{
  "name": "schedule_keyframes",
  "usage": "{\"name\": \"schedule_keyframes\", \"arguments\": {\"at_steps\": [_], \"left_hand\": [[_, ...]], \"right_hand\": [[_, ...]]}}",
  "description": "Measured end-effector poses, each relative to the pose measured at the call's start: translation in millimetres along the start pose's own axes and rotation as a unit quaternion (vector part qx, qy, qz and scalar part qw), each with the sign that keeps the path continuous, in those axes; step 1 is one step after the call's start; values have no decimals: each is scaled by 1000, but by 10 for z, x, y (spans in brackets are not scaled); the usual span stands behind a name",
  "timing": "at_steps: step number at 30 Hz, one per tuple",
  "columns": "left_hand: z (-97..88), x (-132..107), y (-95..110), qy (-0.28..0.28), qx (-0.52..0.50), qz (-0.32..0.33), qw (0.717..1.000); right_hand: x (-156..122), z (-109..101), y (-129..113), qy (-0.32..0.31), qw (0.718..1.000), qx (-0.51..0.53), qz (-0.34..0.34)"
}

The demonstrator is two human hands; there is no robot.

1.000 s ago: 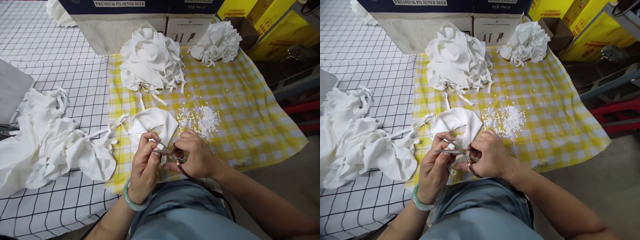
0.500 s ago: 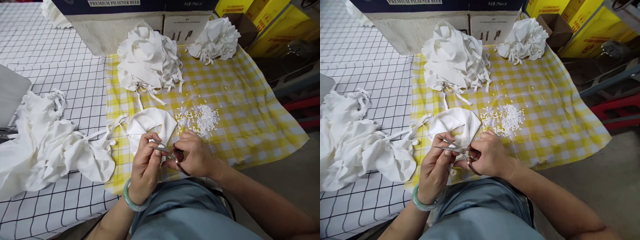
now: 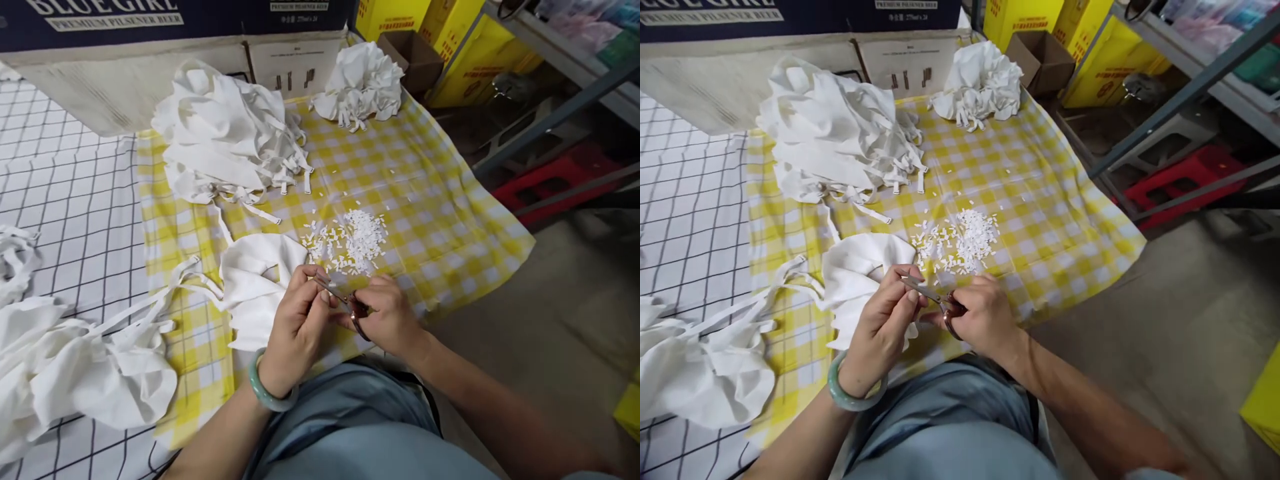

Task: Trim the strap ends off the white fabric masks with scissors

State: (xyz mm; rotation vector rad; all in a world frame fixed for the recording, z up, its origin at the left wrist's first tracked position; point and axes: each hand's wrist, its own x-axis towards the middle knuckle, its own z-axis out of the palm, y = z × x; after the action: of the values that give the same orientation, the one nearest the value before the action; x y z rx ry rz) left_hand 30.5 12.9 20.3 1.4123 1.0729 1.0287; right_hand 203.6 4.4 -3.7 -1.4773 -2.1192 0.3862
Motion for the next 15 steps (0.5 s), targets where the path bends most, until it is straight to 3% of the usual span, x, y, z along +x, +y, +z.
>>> {"name": "schedule_keyframes", "arguments": {"at_steps": [5, 7, 9, 11, 13, 14, 15], "left_hand": [[90, 54, -39, -35, -5, -29, 999], [-41, 14, -11, -51, 25, -31, 998], [-318, -59, 23, -53, 104, -20, 993], [-687, -155, 25, 30, 242, 5, 970], [-1032, -254, -29, 177, 389, 23, 904], [-1157, -297, -77, 222, 437, 21, 871], [-1236, -333, -134, 230, 467, 8, 854]], "right_hand": [[-27, -41, 172, -49, 988, 86, 117], [20, -120, 221, -61, 977, 129, 158], [96, -203, 239, -58, 974, 161, 150], [217, -239, 206, -60, 977, 179, 100], [396, -181, 112, -78, 981, 176, 27], [504, -110, 43, -95, 981, 166, -11], [617, -14, -34, -118, 980, 154, -48]]}}
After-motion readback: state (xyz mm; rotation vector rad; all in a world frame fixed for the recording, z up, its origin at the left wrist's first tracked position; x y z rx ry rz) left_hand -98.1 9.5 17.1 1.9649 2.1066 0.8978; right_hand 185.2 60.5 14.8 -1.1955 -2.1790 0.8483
